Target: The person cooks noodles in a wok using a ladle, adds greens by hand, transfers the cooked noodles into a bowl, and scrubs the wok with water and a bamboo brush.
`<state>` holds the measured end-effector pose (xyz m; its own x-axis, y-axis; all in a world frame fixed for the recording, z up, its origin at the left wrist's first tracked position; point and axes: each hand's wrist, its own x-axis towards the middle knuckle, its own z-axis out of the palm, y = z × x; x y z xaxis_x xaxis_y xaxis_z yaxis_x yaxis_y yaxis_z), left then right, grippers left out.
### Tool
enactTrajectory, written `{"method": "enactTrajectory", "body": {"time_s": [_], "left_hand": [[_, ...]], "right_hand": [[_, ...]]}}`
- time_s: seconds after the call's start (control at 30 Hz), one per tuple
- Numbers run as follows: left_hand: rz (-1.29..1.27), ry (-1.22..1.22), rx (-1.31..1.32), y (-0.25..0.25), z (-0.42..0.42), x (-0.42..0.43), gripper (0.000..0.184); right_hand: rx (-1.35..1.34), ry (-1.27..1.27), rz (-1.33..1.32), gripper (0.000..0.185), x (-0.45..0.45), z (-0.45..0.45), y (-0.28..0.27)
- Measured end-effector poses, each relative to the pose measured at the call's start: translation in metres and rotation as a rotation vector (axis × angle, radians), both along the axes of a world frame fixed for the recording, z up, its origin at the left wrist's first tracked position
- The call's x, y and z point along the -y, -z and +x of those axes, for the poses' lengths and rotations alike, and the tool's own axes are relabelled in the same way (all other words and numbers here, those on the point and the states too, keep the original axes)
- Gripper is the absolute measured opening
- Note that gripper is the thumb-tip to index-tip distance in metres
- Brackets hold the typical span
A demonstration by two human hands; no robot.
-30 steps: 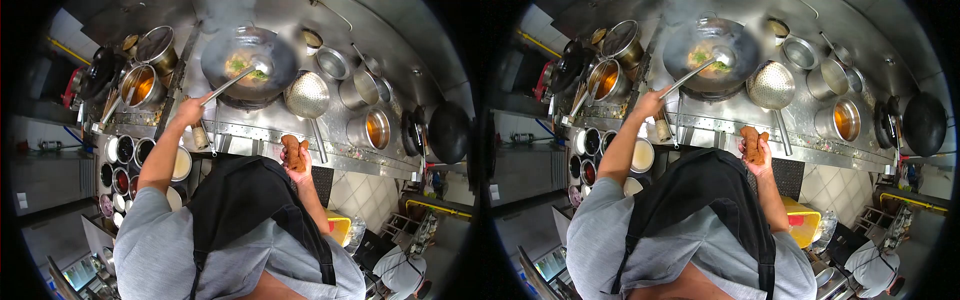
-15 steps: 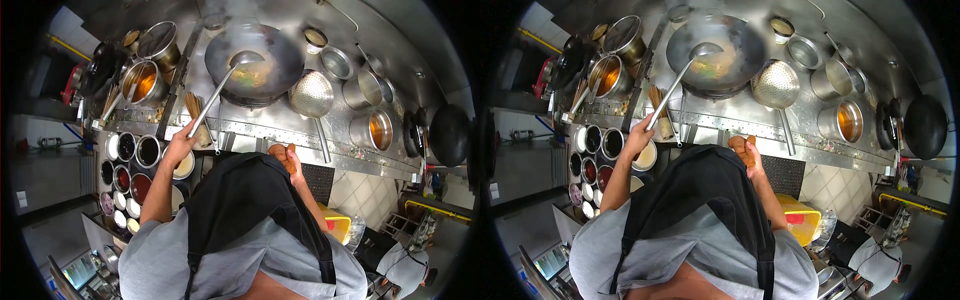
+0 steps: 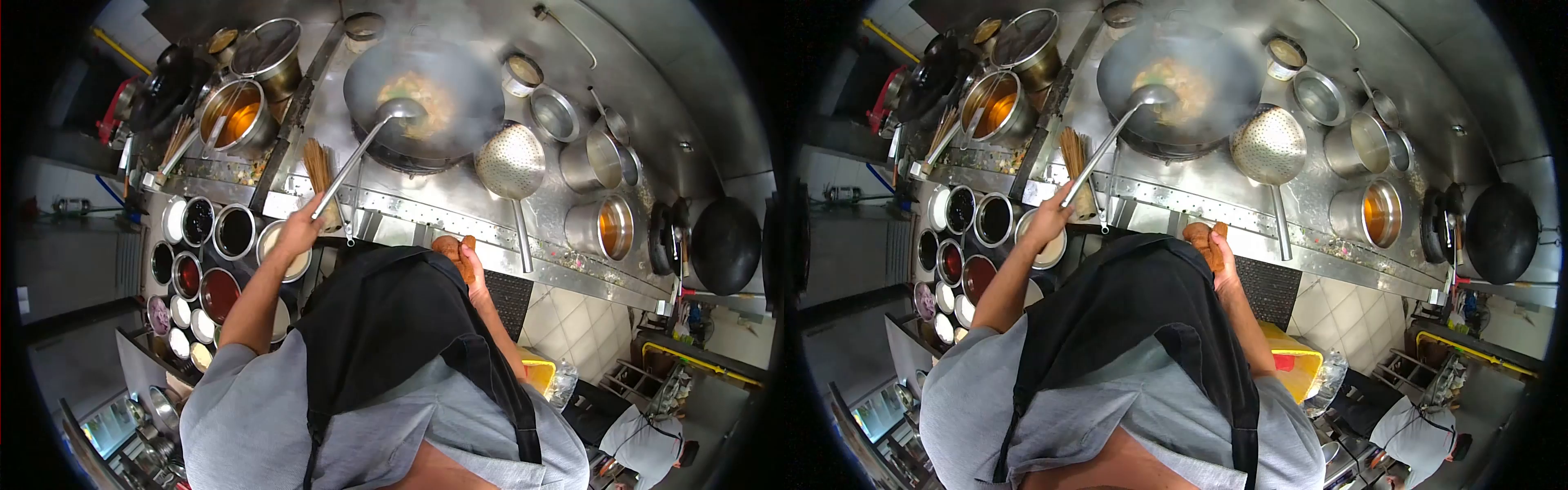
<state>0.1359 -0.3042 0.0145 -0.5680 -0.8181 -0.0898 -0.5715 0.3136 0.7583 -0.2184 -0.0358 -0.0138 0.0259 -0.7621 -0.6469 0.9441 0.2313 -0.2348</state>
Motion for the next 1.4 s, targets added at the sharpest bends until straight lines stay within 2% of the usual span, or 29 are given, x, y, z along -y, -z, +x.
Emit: {"method": "enactTrajectory", "body": {"time_s": [0.13, 0.27, 0.47, 0.53, 0.63, 0.7, 0.73, 0.77, 0.83, 0.97, 1.13, 1.27, 1.3, 1.37, 1.4], "left_hand": [[0.234, -0.133, -0.046, 0.032, -0.033, -0.028, 0.064], [0.183, -0.129, -0.110, 0.069, -0.040, -0.037, 0.067], [0.227, -0.087, -0.030, 0.027, -0.043, -0.028, 0.066], [0.173, -0.075, -0.068, 0.032, -0.039, -0.026, 0.066], [0.116, -0.070, -0.102, 0.040, -0.037, -0.025, 0.067], [0.130, -0.078, -0.110, 0.043, -0.037, -0.024, 0.067], [0.159, -0.087, -0.109, 0.045, -0.038, -0.025, 0.067], [0.187, -0.097, -0.108, 0.047, -0.039, -0.025, 0.066], [0.194, -0.108, -0.124, 0.049, -0.039, -0.027, 0.066], [0.121, -0.117, -0.111, 0.046, -0.040, -0.030, 0.066], [0.204, -0.156, -0.100, 0.016, -0.043, -0.031, 0.063], [0.100, -0.060, -0.068, -0.018, -0.024, -0.029, 0.063], [0.119, -0.007, -0.107, -0.042, -0.016, -0.024, 0.064], [0.511, -0.086, 0.179, -0.168, -0.017, -0.020, 0.065], [0.577, -0.078, 0.142, -0.177, -0.002, -0.014, 0.065]], "right_hand": [[-0.077, 0.036, 0.053, 0.060, -0.012, 0.005, -0.002], [-0.044, 0.073, 0.012, 0.060, -0.023, 0.005, 0.001], [-0.060, 0.082, 0.018, 0.061, -0.022, 0.002, -0.007], [-0.086, 0.060, 0.032, 0.064, -0.012, -0.007, -0.004], [-0.139, 0.096, 0.017, 0.070, 0.027, -0.016, -0.007], [-0.282, -0.038, -0.096, 0.076, 0.057, -0.031, -0.011], [-0.262, -0.155, -0.217, 0.080, 0.073, -0.044, -0.001], [-0.356, -0.164, -0.183, 0.084, 0.095, -0.045, -0.006], [-0.424, -0.210, -0.106, 0.081, 0.133, -0.051, -0.016], [-0.545, -0.240, 0.139, 0.065, 0.201, -0.051, -0.022], [-0.462, -0.257, 0.223, 0.039, 0.230, -0.048, -0.007], [-0.492, -0.184, 0.167, 0.027, 0.229, -0.045, 0.006], [-0.478, -0.133, 0.156, 0.025, 0.226, -0.042, 0.004], [-0.451, -0.038, 0.132, 0.022, 0.217, -0.027, -0.008], [-0.391, -0.011, 0.122, 0.020, 0.214, -0.021, -0.022]]}}
